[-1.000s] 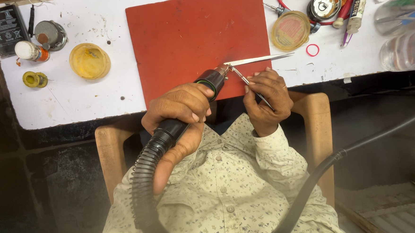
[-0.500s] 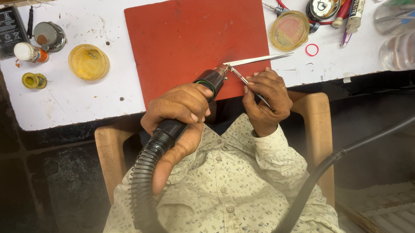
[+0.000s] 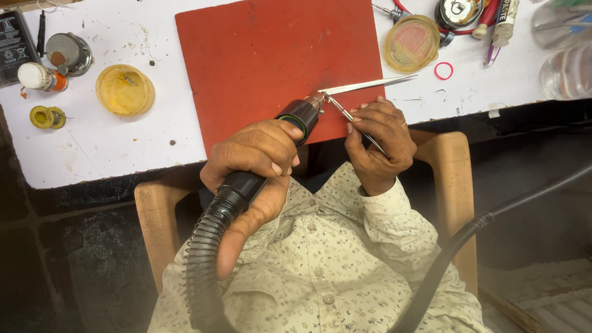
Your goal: The person uses a hot air gun and tweezers to heat and position a small electronic component on a red mat. They then clean the component with a toothbrush and handle a disassembled mobile phone and a metal ruler on the workbench.
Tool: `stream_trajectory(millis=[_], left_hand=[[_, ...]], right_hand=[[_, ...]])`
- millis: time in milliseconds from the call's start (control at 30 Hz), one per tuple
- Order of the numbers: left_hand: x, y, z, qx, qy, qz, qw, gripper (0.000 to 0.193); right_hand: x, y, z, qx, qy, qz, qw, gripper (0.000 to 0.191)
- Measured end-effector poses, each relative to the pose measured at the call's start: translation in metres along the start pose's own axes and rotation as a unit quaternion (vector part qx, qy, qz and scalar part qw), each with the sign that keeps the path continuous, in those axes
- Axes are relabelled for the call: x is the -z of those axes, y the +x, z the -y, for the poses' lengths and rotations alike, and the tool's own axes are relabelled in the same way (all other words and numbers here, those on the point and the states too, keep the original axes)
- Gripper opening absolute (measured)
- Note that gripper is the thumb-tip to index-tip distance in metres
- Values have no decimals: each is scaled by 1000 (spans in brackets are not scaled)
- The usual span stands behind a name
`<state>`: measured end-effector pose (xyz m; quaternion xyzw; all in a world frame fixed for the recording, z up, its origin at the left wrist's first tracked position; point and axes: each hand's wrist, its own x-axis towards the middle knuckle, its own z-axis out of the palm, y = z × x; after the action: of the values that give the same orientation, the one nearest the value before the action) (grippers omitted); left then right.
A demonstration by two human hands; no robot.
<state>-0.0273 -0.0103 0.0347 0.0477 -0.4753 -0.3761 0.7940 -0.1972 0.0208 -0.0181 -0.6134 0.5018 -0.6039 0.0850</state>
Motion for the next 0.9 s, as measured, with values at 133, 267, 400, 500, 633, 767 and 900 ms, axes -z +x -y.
stream_trajectory(millis=[133,267,400,500,633,767,900], left_hand=[[0,0,-1,0,0,-3,1000,90],[1,1,1,-9,-1,4,1000,90],[1,0,1,-6,-1,-1,1000,91],[0,0,-2,4,-2,0,1000,91],[0,1,-2,5,-6,2,1000,91],[0,2,0,-2,-6,1,1000,92],[0,1,-1,3,-8,2,1000,91]], right_hand=[[0,0,1,-6,0,1,1000,17],[0,0,2,-8,2,1,1000,17],[0,0,3,-8,3,1,1000,17],[0,1,3,-7,7,4,1000,17],[0,1,3,-8,6,3,1000,16],[0,1,2,-10,6,3,1000,16],[0,1,1,-6,3,5,1000,16]])
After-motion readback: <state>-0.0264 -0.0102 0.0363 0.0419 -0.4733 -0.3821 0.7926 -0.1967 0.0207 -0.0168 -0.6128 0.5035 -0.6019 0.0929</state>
